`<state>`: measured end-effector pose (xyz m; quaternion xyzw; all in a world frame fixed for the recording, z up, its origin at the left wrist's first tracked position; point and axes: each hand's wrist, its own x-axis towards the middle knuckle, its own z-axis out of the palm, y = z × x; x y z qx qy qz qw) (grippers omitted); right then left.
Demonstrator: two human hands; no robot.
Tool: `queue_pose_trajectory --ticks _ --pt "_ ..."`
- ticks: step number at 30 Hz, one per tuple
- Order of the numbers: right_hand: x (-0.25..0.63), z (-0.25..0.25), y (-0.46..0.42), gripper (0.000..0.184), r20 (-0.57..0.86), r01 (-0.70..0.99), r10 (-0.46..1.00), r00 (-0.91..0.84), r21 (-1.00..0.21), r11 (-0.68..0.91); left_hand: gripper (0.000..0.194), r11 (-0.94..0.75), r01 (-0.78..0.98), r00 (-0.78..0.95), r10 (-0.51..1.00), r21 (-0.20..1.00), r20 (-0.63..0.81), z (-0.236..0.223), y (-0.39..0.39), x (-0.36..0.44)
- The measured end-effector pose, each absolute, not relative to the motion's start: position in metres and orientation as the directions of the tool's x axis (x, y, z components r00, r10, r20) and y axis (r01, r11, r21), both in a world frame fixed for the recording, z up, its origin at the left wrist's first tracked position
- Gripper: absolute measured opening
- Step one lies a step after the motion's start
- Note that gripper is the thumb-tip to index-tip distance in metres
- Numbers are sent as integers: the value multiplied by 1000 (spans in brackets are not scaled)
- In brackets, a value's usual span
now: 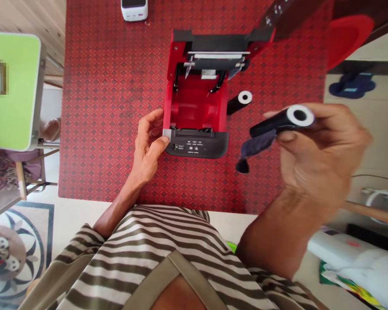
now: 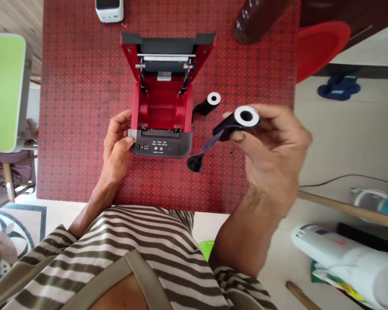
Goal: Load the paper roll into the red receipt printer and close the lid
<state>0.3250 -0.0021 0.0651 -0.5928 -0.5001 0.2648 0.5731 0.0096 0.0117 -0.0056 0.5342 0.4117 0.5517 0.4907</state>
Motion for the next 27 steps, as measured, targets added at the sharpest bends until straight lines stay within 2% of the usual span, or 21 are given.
queue_pose_trajectory --ticks 4,9,17,22,27 --pt "331 27 -11 37 92 235 941 325 -972 14 65 -168 -84 36 984 982 172 -4 14 10" --pt "324 3 -12 39 21 225 979 204 -974 -26 67 -181 -51 23 983 982 182 -5 17 9" --pt "324 -6 -9 41 33 280 992 119 -960 -2 67 -177 -74 44 983 981 181 -8 16 7" --pt "342 12 -18 57 -15 233 989 144 -971 -49 67 -159 -68 57 985 985 163 -5 15 7" --pt "366 10 11 37 117 280 950 288 -960 34 66 -172 -50 35 984 984 173 -5 15 8"
